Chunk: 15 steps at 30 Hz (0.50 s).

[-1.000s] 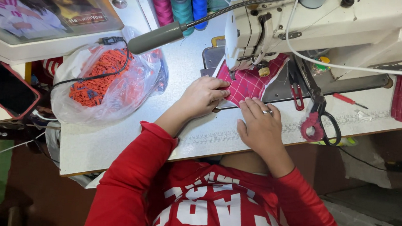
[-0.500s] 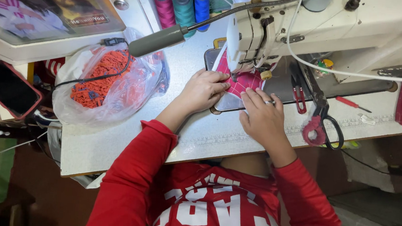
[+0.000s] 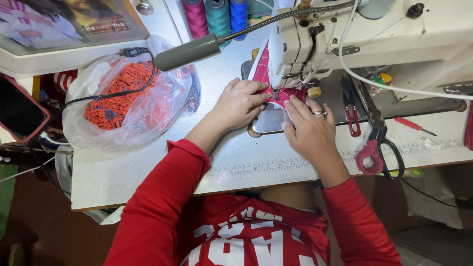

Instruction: Sewing and folding a piece of red checkered fabric using an industrial sewing machine

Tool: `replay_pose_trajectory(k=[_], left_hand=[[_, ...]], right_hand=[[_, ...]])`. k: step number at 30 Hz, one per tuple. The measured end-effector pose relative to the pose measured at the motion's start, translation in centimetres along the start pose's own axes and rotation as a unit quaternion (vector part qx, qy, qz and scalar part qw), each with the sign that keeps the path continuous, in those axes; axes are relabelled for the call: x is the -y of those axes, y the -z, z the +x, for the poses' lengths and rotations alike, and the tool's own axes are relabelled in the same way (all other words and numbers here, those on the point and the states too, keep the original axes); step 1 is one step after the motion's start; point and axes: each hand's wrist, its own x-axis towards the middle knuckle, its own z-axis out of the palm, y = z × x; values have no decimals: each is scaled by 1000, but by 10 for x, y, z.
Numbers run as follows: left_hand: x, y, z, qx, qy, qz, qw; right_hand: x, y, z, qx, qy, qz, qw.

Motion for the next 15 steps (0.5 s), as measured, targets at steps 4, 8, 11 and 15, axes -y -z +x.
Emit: replay_pose_trajectory(k=[4, 8, 11, 15], left_hand=[[4, -7, 2, -9, 0, -4, 1000], [11, -16, 7, -35, -14, 7, 999], [11, -8, 12, -70, -18, -44, 996], [33, -3, 30, -197, 35, -184, 962]], right_hand=[[0, -3, 5, -3, 1, -11, 1000], [2, -2, 9, 10, -8, -11, 1000], [2, -3, 9, 27, -16, -2, 1000], [7, 5, 12, 54, -40, 19, 998]])
